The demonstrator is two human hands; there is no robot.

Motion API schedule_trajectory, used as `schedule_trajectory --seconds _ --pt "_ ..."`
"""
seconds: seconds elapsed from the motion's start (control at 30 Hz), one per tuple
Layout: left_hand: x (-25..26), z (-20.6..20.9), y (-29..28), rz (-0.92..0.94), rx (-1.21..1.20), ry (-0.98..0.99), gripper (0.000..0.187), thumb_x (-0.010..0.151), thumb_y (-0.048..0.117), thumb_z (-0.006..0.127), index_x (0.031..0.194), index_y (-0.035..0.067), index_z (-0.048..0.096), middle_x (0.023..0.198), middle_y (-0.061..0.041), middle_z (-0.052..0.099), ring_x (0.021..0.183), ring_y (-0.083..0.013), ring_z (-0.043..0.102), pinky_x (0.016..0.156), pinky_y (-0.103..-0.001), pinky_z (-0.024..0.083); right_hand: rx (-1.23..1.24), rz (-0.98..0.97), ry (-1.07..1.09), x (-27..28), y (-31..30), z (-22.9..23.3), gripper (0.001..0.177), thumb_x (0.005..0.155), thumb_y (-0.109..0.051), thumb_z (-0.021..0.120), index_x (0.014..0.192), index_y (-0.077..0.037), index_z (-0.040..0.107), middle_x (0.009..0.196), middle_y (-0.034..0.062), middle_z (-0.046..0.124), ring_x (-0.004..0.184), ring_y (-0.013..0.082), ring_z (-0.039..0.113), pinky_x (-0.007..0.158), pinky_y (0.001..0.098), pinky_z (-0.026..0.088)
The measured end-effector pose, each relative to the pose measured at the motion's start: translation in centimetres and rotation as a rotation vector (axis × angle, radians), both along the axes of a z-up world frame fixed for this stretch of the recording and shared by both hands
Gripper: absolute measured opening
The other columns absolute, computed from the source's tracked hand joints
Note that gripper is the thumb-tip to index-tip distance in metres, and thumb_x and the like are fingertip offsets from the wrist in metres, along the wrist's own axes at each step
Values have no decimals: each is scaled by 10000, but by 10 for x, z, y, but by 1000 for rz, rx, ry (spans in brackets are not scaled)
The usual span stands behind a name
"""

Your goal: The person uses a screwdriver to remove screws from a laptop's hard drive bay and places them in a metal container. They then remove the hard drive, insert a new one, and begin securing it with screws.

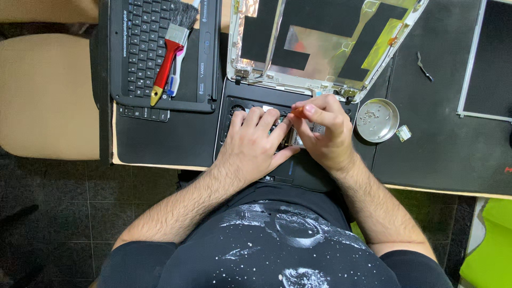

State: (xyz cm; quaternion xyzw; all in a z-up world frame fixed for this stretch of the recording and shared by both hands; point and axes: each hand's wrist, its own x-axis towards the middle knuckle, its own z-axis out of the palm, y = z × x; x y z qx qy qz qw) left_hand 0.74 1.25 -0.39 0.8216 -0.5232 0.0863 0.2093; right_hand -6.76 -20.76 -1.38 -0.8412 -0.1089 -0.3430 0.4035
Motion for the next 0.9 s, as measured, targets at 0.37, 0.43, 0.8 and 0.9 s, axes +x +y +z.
schedule_trajectory --seconds 0.37,0.43,0.8,0.9 --pt "0 2 0 2 -21 2 583 1108 646 826 1401 143 793 1235 -64 584 1139 -290 608 943 -492 450 21 -15 8 -1 -1 -2 623 1017 233 917 1482 -72 635 1113 182 847 937 394 873 687 454 732" --pt "0 3 0 0 -23 3 575 1099 637 837 1392 144 796 1235 -60 585 1142 -287 608 944 -491 449 32 -10 -7 2 0 2 631 1025 231 919 1492 -75 626 1097 183 824 952 395 870 696 455 731" --pt "0 -3 -1 5 -38 -11 583 1119 656 809 1410 151 795 1226 -67 588 1117 -295 612 929 -493 446 49 -24 38 0 5 7 627 1016 245 905 1470 -81 623 1091 192 859 942 427 902 674 462 731" --pt "0 -6 -1 13 -35 -26 590 1120 677 799 1399 157 805 1227 -66 596 1122 -292 617 934 -496 454 48 -30 50 -2 7 2 617 1026 236 902 1474 -90 628 1090 181 841 955 422 903 674 454 741"
